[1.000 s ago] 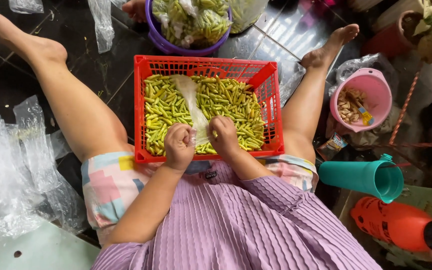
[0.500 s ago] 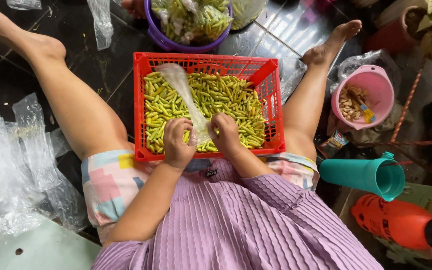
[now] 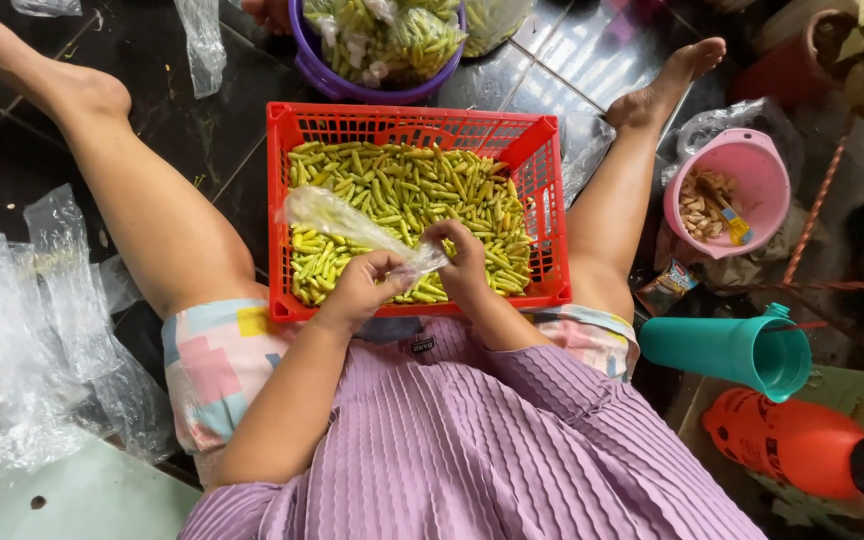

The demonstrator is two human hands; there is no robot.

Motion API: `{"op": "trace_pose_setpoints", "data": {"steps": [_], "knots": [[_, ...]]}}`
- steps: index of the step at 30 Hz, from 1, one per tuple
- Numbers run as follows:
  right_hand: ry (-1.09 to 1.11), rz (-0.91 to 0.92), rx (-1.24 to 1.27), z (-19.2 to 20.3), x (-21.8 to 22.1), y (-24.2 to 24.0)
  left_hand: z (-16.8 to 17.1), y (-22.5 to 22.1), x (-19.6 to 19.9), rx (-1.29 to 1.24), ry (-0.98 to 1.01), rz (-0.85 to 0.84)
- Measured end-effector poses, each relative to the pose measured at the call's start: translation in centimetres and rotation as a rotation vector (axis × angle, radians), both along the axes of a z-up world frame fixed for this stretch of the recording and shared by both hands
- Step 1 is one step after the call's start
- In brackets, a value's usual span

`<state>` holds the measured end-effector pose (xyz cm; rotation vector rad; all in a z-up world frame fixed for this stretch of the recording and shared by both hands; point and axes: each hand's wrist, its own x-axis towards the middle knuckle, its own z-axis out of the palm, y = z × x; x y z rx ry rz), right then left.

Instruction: The person is sitting on the floor, picking up green beans from a red plastic crate and putting them into small clear plastic bags, using a plastic funnel to keep the bags open.

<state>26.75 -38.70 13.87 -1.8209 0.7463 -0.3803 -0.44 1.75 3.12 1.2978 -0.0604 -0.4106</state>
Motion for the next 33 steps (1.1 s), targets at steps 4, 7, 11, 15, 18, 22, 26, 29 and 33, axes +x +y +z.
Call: {"op": "trace_pose_setpoints", "data": {"steps": [4,7,11,15,18,22,26,29,33], "knots": [[-0.075,0.004,0.043,-6.6,-2.8,-4.6,1.8,-0.4,-0.2,0.349,-0.168,0.028],[-0.107,0.207,-0.671,-8.5,3.7,-7.6,0.4,-0.9,-0.2,0.259,-0.231,0.272],[0.002,0.717,0.420,-4.6,-12.6,15.7,-0.2,-0.7,-0.1,-0.297,0.046,0.450],[-0.222,0.902,0.489,-12.2,-25.0,22.9,-0.6,-0.4,-0.3,-0.316,-0.042,0.419],[-0.317,0.747,0.758,-11.4,-25.0,23.2,1.3,-0.8,-0.2,-0.157,-0.062,0.373],[-0.348,0.654,0.944,-12.8,-25.0,23.2,1.1,0.0,-0.1,0.195,-0.129,0.392],[-0.342,0.714,0.857,-11.6,-25.5,24.4,0.0,-0.5,0.1,0.557,-0.416,0.717],[-0.288,0.727,0.676,-12.1,-26.1,24.4,-0.2,0.1,0.0,0.613,-0.630,0.874],[-0.278,0.636,0.507,-13.8,-25.0,23.5,-0.1,-0.5,-0.1,0.573,-0.801,0.725]]}}
